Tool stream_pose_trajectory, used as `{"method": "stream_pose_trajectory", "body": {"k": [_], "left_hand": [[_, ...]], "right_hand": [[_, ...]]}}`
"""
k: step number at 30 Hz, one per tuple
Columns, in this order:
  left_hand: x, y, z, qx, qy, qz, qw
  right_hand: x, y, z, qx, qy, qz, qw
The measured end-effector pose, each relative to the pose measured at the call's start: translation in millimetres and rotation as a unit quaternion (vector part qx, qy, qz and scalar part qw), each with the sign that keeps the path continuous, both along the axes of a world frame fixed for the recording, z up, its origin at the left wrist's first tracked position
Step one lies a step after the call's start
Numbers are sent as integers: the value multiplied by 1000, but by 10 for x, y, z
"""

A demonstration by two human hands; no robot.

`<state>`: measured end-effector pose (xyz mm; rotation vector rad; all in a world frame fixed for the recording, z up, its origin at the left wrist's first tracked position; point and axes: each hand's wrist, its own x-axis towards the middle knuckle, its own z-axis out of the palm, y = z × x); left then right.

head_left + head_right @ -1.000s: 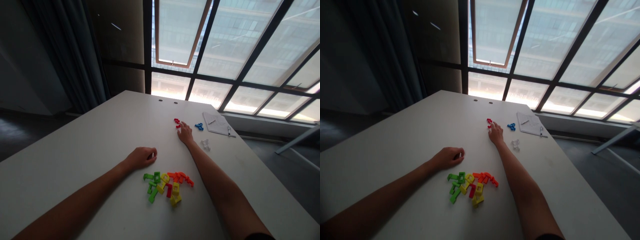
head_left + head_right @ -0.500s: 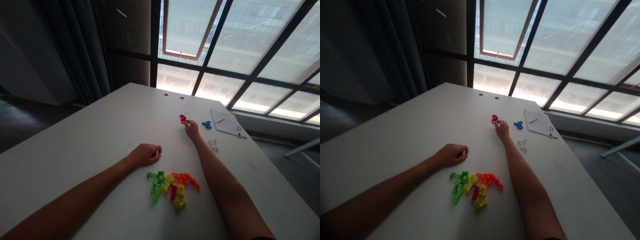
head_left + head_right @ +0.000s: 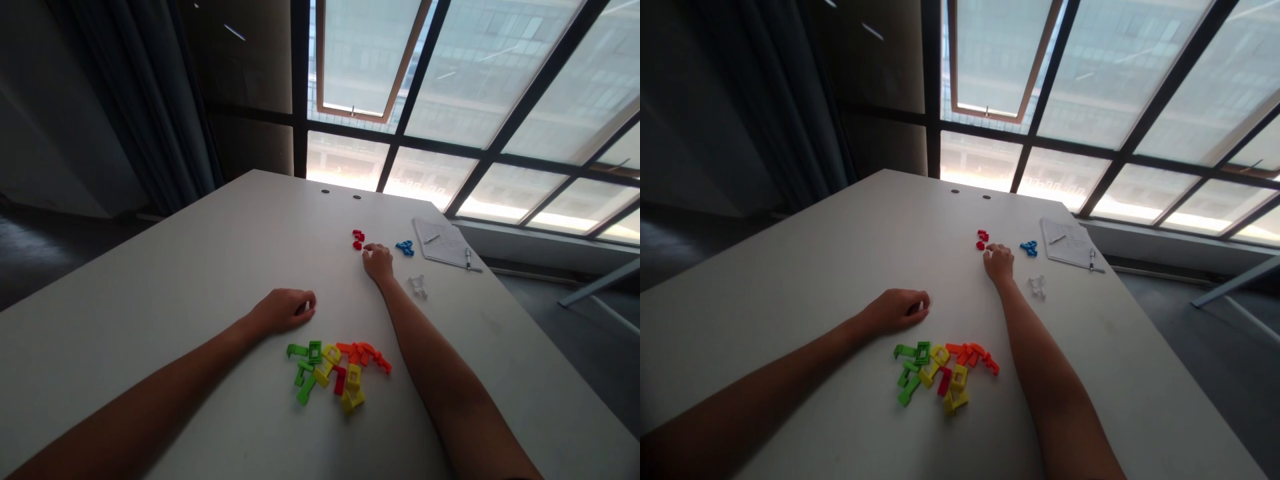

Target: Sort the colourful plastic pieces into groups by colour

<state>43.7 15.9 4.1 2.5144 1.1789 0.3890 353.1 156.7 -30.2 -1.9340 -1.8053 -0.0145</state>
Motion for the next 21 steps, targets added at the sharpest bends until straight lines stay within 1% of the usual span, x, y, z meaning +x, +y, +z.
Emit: {"method": "stream_pose_trajectory", "body": {"k": [2, 4, 10, 15, 18, 21], "left_hand": [[-1, 2, -4, 2, 0, 0, 1000], [-2, 0, -3, 4, -2, 0, 1000], [-12, 1, 0, -2, -7, -1, 1000], [-15, 8, -20, -4, -9, -2, 1000], [-13, 3, -17, -5, -10, -3, 1000], [-10, -2, -4, 0, -9, -6, 1000]], "right_hand": [[-38, -35, 10, -22, -39, 38, 998], [-67, -55, 20, -46, -68, 56, 995], [-80, -84, 55, -82, -88, 52, 991], [-134, -159, 101, -73, -100, 52, 991], [-193, -267, 127, -59, -111, 53, 991], [-227, -470, 130, -40, -117, 89, 988]]}}
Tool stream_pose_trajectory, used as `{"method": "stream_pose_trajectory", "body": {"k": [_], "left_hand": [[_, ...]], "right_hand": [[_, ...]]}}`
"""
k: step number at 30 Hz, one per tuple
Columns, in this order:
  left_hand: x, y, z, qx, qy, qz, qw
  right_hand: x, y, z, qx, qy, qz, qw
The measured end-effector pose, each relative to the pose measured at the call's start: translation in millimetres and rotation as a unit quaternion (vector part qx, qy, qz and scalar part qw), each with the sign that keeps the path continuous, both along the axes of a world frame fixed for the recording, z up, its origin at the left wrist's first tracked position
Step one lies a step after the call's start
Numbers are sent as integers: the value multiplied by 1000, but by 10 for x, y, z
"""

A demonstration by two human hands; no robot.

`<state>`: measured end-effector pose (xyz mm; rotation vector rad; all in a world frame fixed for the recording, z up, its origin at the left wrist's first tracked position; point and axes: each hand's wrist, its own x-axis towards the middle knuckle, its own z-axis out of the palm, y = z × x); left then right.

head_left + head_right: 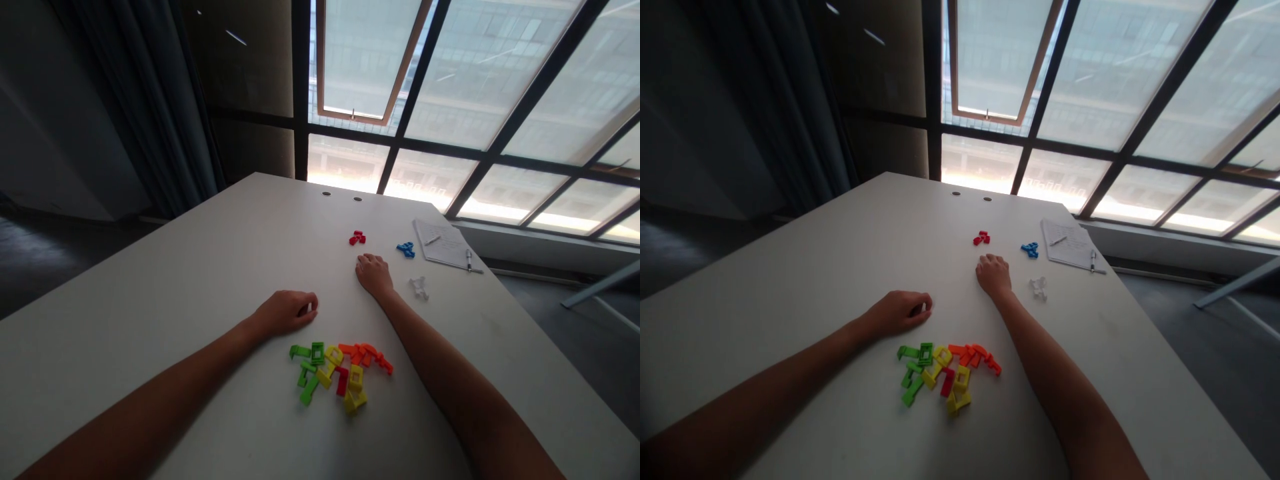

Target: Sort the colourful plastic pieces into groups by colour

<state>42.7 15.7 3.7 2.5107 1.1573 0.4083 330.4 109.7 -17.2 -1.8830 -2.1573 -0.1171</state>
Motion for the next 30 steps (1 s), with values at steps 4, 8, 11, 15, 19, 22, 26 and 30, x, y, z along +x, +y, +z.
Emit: {"method": "stream_pose_trajectory", "body": {"k": [4, 8, 11, 15, 19, 22, 26, 30], "left_hand": [[4, 2, 9, 6, 4, -2, 1000], [5, 10, 2, 8, 7, -4, 1000], [6, 8, 8, 8, 7, -7, 1000], [10, -5, 34, 7, 2, -5, 1000], [14, -12, 37, 8, -3, -1, 1000], [13, -7, 19, 11, 2, 3, 1000], [8, 1, 2, 13, 3, 5, 1000], [8, 4, 6, 8, 1, 0, 1000]], "right_hand": [[26, -412, -47, 21, 24, 111, 993], [127, -832, -37, 22, 106, 246, 963], [182, -1066, 142, -27, 196, 341, 919], [104, -1314, 540, -120, 201, 433, 871], [-90, -1540, 736, -141, 94, 463, 870], [-206, -1653, 688, -149, 23, 467, 871], [-258, -1660, 594, -168, 47, 481, 859], [-142, -1459, 526, -121, 129, 418, 891]]}}
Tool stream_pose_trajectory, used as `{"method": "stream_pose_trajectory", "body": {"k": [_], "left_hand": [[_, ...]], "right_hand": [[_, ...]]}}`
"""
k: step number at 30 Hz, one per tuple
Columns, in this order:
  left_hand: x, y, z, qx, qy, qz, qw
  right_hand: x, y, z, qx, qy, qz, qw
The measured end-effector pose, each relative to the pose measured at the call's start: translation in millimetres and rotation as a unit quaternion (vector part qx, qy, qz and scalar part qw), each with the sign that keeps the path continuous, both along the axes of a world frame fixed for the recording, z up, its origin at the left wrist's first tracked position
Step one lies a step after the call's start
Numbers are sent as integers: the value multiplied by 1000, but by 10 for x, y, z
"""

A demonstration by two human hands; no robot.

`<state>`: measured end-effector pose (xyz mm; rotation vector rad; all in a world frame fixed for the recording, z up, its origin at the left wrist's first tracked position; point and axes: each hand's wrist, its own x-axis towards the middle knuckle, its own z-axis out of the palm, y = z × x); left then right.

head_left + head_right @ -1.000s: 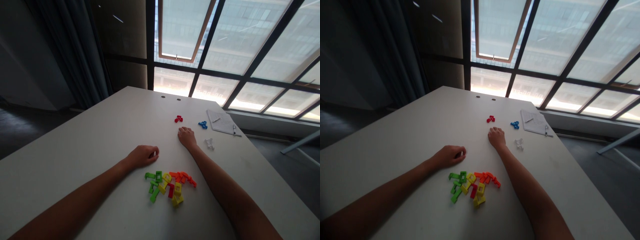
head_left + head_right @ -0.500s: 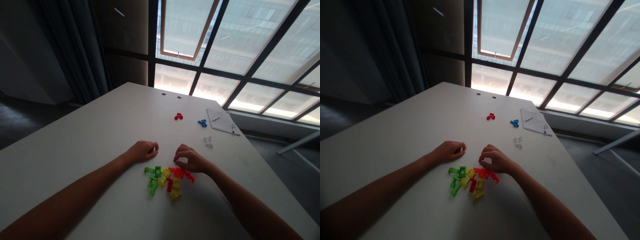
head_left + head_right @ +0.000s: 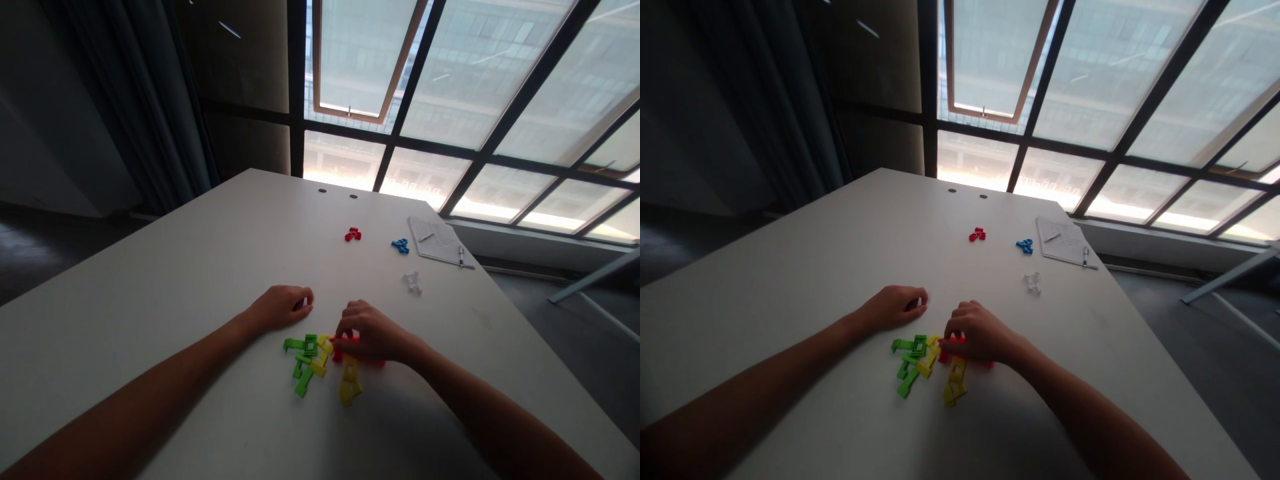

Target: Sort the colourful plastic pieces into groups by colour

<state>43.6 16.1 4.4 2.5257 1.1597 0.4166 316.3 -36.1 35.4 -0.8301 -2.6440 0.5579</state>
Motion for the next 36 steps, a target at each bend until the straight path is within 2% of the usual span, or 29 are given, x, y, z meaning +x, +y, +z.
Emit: {"method": "stream_pose_trajectory", "body": {"k": [2, 5, 7, 9, 12, 15, 18, 21, 29, 36], "left_hand": [[3, 0, 4, -2, 1, 0, 1000], [7, -2, 7, -4, 2, 0, 1000], [8, -4, 8, -4, 1, 0, 1000], [9, -5, 9, -4, 1, -1, 1000], [9, -4, 10, 0, 0, -2, 1000], [9, -5, 12, 1, -1, -2, 1000], [7, -8, 16, 0, -1, -2, 1000], [5, -8, 17, 2, -2, -4, 1000], [4, -8, 14, 8, -3, -5, 1000], [8, -6, 7, 6, -1, 0, 1000]], "right_hand": [[128, 170, -80, 21, 39, -103, 994], [353, 423, -255, 73, 43, -286, 954], [476, 542, -363, 113, 7, -356, 928], [550, 608, -435, 141, -40, -388, 910], [572, 635, -476, 149, -75, -405, 899], [556, 627, -483, 167, -21, -402, 900], [561, 621, -501, 187, 25, -341, 921], [582, 632, -533, 159, -2, -303, 940], [590, 654, -576, 150, -12, -297, 943], [614, 711, -641, 110, 48, -351, 929]]}}
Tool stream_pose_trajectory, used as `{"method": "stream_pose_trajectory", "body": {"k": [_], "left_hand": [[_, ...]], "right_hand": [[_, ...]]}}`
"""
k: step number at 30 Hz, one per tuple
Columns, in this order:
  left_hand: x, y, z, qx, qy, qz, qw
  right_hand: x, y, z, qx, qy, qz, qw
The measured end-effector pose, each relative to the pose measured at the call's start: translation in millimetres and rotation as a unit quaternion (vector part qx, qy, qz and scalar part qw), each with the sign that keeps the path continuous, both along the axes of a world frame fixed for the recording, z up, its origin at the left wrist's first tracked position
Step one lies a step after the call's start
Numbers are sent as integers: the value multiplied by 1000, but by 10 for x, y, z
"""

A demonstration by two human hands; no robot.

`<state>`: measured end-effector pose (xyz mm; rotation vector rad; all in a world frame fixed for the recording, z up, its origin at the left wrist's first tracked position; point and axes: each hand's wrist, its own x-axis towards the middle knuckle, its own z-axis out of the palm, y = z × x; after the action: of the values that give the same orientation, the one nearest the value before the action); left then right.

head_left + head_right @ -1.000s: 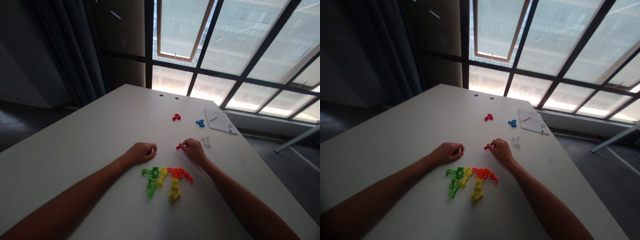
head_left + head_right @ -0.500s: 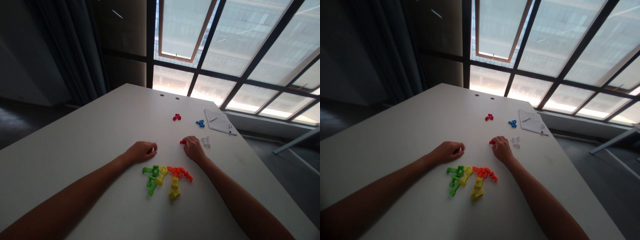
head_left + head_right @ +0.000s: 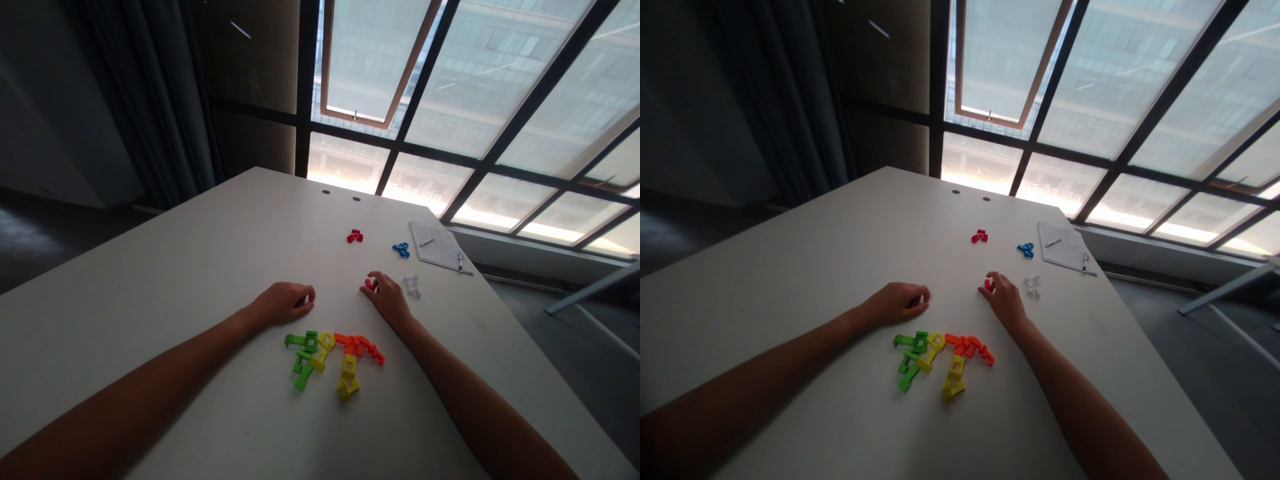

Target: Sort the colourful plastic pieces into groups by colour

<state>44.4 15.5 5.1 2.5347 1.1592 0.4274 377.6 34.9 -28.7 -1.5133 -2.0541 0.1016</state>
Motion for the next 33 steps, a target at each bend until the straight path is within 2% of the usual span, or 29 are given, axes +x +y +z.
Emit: {"method": "stream_pose_trajectory", "body": {"k": [3, 7, 10, 13, 17, 24, 28, 33], "left_hand": [[-2, 4, 2, -6, 3, -1, 1000], [-11, 7, 5, -6, 2, -1, 1000], [-15, 6, 1, -5, 0, -3, 1000], [-12, 5, -1, -8, 1, -1, 1000], [-8, 6, -1, -8, 4, 2, 1000], [-7, 5, -3, -10, 2, 2, 1000], [4, 4, -7, -3, 5, 7, 1000], [11, 4, -9, 6, 10, 11, 1000]], "right_hand": [[-7, 26, -11, -3, 7, 0, 1000], [-29, -38, 16, 38, 16, -23, 999], [-48, -132, 54, 50, -14, -41, 998], [-84, -194, 94, 5, -69, -46, 997], [-142, -197, 142, -62, -121, -89, 987], [-168, -210, 152, -78, -137, -90, 983], [-140, -35, 134, -45, -154, -98, 982], [-205, 510, 160, -64, -181, -94, 977]]}}
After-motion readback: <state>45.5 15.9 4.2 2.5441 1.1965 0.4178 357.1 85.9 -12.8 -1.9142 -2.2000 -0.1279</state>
